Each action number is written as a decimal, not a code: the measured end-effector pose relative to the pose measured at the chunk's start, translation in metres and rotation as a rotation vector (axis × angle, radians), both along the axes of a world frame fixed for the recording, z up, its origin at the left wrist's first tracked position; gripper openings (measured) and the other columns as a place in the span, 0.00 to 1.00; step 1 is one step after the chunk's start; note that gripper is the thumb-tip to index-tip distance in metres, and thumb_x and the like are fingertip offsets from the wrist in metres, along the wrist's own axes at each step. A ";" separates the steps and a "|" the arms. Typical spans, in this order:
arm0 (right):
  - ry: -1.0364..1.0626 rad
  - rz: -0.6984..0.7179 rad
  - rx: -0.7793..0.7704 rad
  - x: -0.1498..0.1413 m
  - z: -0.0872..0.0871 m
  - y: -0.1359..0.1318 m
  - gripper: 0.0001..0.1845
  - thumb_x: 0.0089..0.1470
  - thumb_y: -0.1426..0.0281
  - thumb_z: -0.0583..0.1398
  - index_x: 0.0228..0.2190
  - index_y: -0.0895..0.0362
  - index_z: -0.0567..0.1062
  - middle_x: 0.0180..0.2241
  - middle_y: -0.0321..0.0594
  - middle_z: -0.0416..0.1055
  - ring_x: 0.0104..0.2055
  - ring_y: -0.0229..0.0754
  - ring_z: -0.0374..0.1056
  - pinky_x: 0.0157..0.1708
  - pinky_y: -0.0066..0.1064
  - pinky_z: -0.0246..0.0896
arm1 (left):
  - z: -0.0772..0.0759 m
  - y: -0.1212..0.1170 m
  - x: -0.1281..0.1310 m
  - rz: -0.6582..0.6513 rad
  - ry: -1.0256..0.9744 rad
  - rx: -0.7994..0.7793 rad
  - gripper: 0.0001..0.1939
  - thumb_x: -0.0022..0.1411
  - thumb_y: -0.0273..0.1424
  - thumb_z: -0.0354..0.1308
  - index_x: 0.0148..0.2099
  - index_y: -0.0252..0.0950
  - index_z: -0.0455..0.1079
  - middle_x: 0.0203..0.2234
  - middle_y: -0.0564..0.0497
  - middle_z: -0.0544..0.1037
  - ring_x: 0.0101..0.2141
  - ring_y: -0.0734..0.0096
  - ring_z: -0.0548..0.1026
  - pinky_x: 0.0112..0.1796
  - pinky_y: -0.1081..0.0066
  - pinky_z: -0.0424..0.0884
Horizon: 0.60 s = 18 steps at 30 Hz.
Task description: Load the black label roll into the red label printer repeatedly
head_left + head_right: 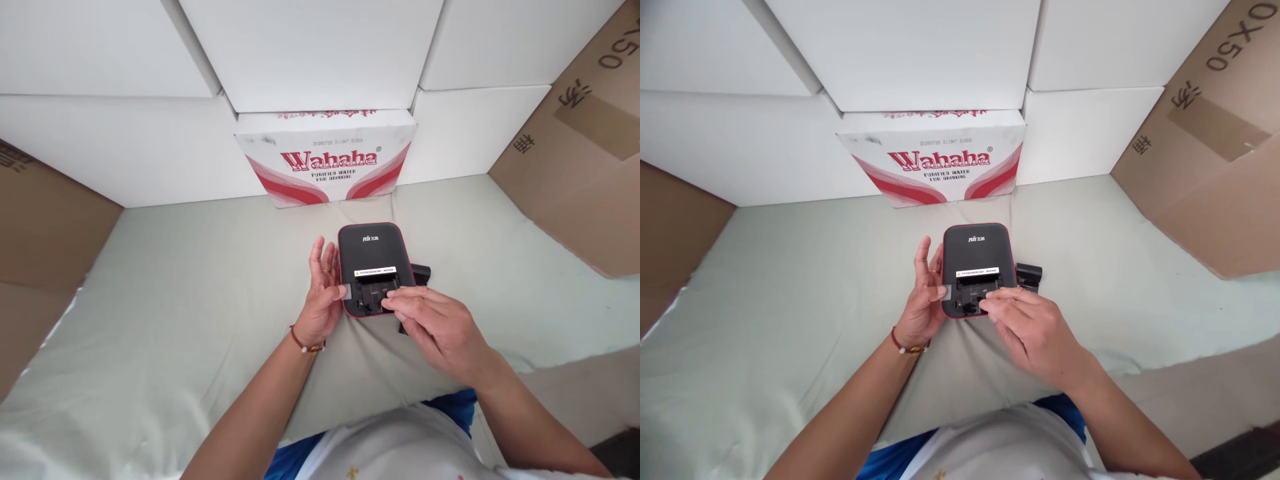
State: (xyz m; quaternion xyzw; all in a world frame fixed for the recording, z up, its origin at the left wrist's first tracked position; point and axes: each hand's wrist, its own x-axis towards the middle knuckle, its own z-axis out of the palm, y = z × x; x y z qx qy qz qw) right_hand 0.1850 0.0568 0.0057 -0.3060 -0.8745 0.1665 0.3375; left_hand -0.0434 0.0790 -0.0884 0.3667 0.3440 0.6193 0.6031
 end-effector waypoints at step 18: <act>-0.970 -0.282 -0.202 -0.082 0.038 0.097 0.17 0.65 0.77 0.55 0.45 0.57 0.83 0.47 0.54 0.84 0.46 0.57 0.81 0.37 0.39 0.69 | -0.016 0.005 0.001 0.025 0.028 0.049 0.46 0.54 0.40 0.74 0.71 0.56 0.57 0.77 0.51 0.55 0.79 0.53 0.47 0.76 0.51 0.47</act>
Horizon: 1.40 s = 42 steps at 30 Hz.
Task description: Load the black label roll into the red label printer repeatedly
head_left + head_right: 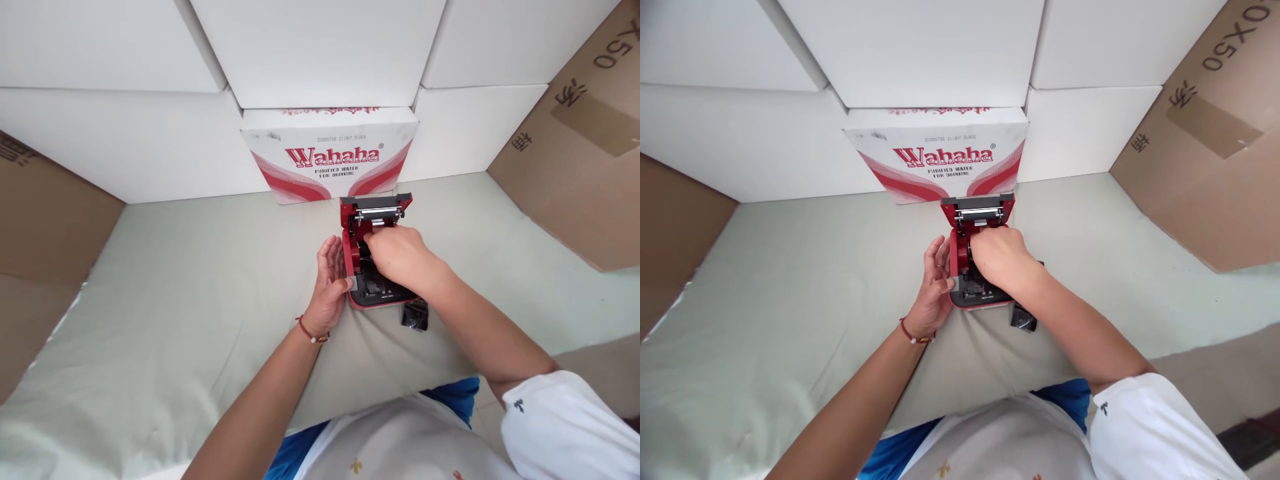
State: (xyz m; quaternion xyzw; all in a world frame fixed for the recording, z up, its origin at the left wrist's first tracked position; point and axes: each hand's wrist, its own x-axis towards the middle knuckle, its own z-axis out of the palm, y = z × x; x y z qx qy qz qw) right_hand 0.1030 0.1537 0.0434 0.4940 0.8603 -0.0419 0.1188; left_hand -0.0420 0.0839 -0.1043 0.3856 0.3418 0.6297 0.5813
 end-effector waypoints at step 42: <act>0.384 -0.154 -0.141 0.150 -0.065 -0.032 0.16 0.64 0.65 0.62 0.47 0.61 0.84 0.43 0.52 0.80 0.49 0.53 0.74 0.52 0.40 0.67 | 0.008 -0.001 -0.004 -0.005 -0.008 -0.005 0.37 0.54 0.43 0.75 0.64 0.49 0.71 0.70 0.49 0.69 0.72 0.51 0.62 0.70 0.54 0.61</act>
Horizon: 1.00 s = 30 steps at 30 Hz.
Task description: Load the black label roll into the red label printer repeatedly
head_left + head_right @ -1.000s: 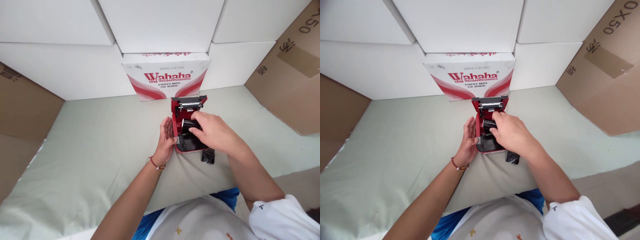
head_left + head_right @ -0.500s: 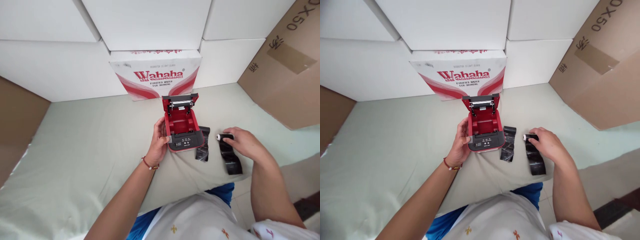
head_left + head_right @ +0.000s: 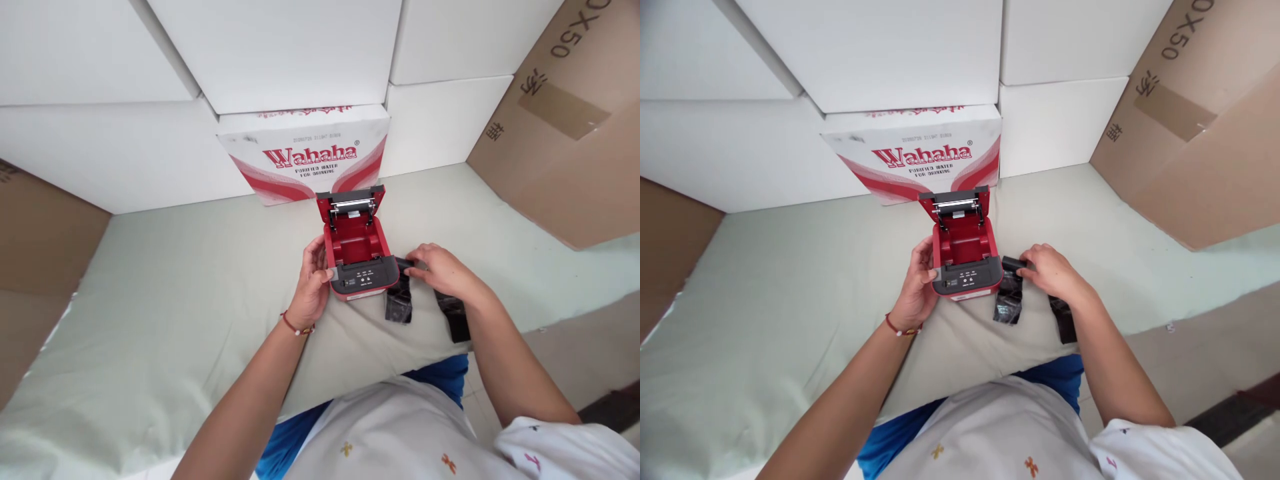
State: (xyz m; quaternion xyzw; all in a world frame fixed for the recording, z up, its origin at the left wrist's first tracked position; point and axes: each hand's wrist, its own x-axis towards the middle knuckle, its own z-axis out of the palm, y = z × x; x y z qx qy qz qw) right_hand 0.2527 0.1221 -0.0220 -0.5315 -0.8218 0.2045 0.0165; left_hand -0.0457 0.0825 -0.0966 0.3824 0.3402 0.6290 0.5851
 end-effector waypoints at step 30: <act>-0.116 0.026 0.130 -0.105 0.049 0.045 0.19 0.64 0.65 0.64 0.55 0.46 0.83 0.46 0.39 0.86 0.47 0.49 0.79 0.40 0.35 0.63 | 0.074 -0.058 0.046 0.637 1.290 0.552 0.24 0.71 0.30 0.58 0.67 0.36 0.68 0.59 0.37 0.79 0.61 0.51 0.75 0.60 0.53 0.68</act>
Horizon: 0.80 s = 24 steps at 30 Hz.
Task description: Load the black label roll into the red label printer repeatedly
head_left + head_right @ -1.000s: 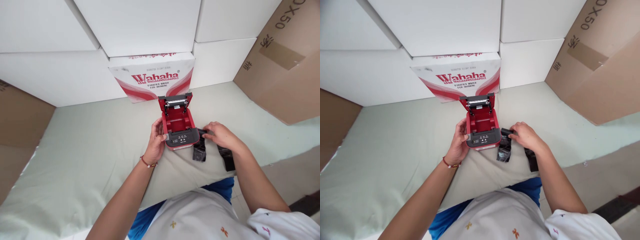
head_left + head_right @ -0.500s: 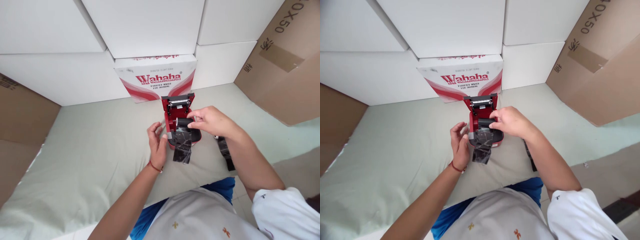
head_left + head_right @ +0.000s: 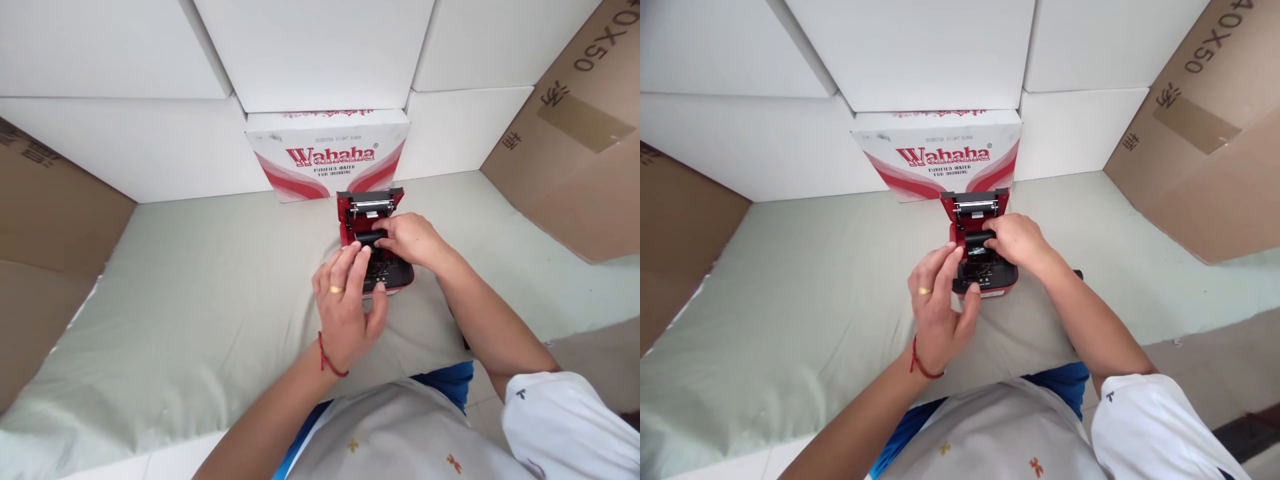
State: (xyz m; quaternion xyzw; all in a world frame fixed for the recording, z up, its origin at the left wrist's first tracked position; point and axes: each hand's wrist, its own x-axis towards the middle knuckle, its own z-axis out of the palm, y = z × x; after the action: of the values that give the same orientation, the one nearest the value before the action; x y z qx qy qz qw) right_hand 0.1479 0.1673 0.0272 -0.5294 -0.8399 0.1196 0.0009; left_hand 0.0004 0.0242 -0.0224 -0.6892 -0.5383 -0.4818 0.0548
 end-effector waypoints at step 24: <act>0.535 0.162 0.368 0.020 0.012 0.006 0.24 0.71 0.60 0.55 0.62 0.56 0.75 0.64 0.52 0.74 0.65 0.54 0.68 0.66 0.50 0.62 | 0.026 -0.033 0.031 -0.023 0.666 -0.481 0.26 0.69 0.26 0.58 0.67 0.24 0.71 0.24 0.47 0.80 0.25 0.61 0.79 0.21 0.67 0.67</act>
State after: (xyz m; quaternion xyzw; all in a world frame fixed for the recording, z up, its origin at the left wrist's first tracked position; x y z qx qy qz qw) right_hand 0.1681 0.1736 0.0392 -0.4018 -0.8567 0.1005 0.3075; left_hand 0.0316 -0.0086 0.0032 -0.8068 -0.5806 -0.0934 0.0579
